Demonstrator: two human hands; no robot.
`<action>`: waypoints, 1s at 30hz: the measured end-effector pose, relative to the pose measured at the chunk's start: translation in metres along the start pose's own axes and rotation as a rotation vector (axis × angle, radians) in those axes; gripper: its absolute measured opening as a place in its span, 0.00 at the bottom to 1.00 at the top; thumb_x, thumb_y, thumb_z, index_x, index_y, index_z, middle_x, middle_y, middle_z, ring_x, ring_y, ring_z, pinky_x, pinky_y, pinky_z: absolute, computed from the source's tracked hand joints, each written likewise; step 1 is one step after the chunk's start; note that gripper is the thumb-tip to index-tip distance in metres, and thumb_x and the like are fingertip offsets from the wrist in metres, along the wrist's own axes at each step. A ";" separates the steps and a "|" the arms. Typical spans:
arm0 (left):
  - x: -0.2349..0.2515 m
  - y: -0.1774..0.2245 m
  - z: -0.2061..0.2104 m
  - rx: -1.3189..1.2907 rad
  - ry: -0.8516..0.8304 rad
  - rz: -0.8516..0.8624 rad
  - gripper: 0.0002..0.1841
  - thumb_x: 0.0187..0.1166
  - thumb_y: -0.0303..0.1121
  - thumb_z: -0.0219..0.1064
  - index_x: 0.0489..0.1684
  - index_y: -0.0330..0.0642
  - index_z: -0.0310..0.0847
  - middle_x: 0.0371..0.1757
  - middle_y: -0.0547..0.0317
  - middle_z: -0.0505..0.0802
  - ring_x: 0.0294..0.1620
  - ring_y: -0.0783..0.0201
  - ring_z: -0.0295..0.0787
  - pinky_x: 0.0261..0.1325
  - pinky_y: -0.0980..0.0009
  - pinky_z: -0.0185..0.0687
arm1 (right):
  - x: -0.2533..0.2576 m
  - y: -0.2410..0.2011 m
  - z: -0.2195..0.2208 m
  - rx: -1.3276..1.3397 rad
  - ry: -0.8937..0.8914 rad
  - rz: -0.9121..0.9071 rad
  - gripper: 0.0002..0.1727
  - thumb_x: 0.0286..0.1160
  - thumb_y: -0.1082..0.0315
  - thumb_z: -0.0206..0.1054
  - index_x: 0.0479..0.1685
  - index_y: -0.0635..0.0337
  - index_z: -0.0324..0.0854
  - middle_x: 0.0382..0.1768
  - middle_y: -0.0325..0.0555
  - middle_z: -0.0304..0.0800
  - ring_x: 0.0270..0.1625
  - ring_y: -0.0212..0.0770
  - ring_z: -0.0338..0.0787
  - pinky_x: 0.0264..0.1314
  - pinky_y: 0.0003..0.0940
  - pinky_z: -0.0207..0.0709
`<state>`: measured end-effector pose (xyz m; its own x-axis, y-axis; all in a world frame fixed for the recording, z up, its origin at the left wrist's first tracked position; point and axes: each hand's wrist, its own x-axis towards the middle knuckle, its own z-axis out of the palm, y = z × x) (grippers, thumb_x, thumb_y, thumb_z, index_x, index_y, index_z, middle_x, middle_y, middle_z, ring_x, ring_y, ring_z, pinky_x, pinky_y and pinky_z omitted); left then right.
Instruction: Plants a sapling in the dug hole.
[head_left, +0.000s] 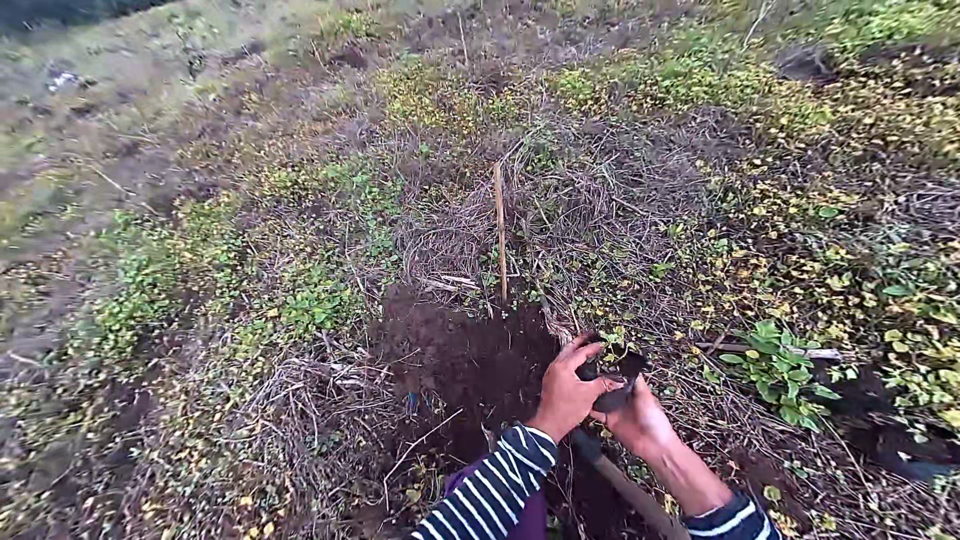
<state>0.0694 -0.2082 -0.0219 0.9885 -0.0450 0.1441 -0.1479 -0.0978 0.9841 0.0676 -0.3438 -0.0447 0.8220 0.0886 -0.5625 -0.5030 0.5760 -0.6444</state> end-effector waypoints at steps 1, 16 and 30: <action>0.000 -0.001 -0.001 0.022 -0.002 -0.041 0.32 0.65 0.33 0.84 0.71 0.32 0.83 0.81 0.35 0.79 0.83 0.48 0.76 0.84 0.55 0.70 | 0.000 0.000 0.001 -0.018 0.007 -0.001 0.34 0.94 0.40 0.27 0.63 0.56 0.70 0.46 0.51 0.89 0.46 0.47 0.93 0.45 0.49 0.90; 0.026 -0.022 -0.027 -0.954 0.422 -0.667 0.30 0.94 0.57 0.36 0.77 0.46 0.69 0.63 0.42 0.87 0.57 0.46 0.87 0.53 0.49 0.85 | -0.026 -0.036 0.056 -0.705 -0.027 -0.221 0.31 0.98 0.52 0.35 0.86 0.68 0.57 0.72 0.68 0.77 0.58 0.54 0.92 0.58 0.45 0.88; 0.026 -0.049 -0.045 -1.419 0.500 -0.686 0.37 0.84 0.71 0.40 0.73 0.53 0.73 0.68 0.49 0.87 0.66 0.46 0.86 0.61 0.43 0.84 | -0.001 -0.027 0.077 -1.447 -0.189 -0.895 0.10 0.81 0.72 0.67 0.53 0.66 0.91 0.52 0.61 0.92 0.53 0.56 0.92 0.61 0.57 0.85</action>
<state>0.1035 -0.1595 -0.0621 0.8065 -0.0475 -0.5894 0.1583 0.9777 0.1378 0.1011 -0.2967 0.0136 0.9249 0.3215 0.2030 0.3708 -0.6442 -0.6690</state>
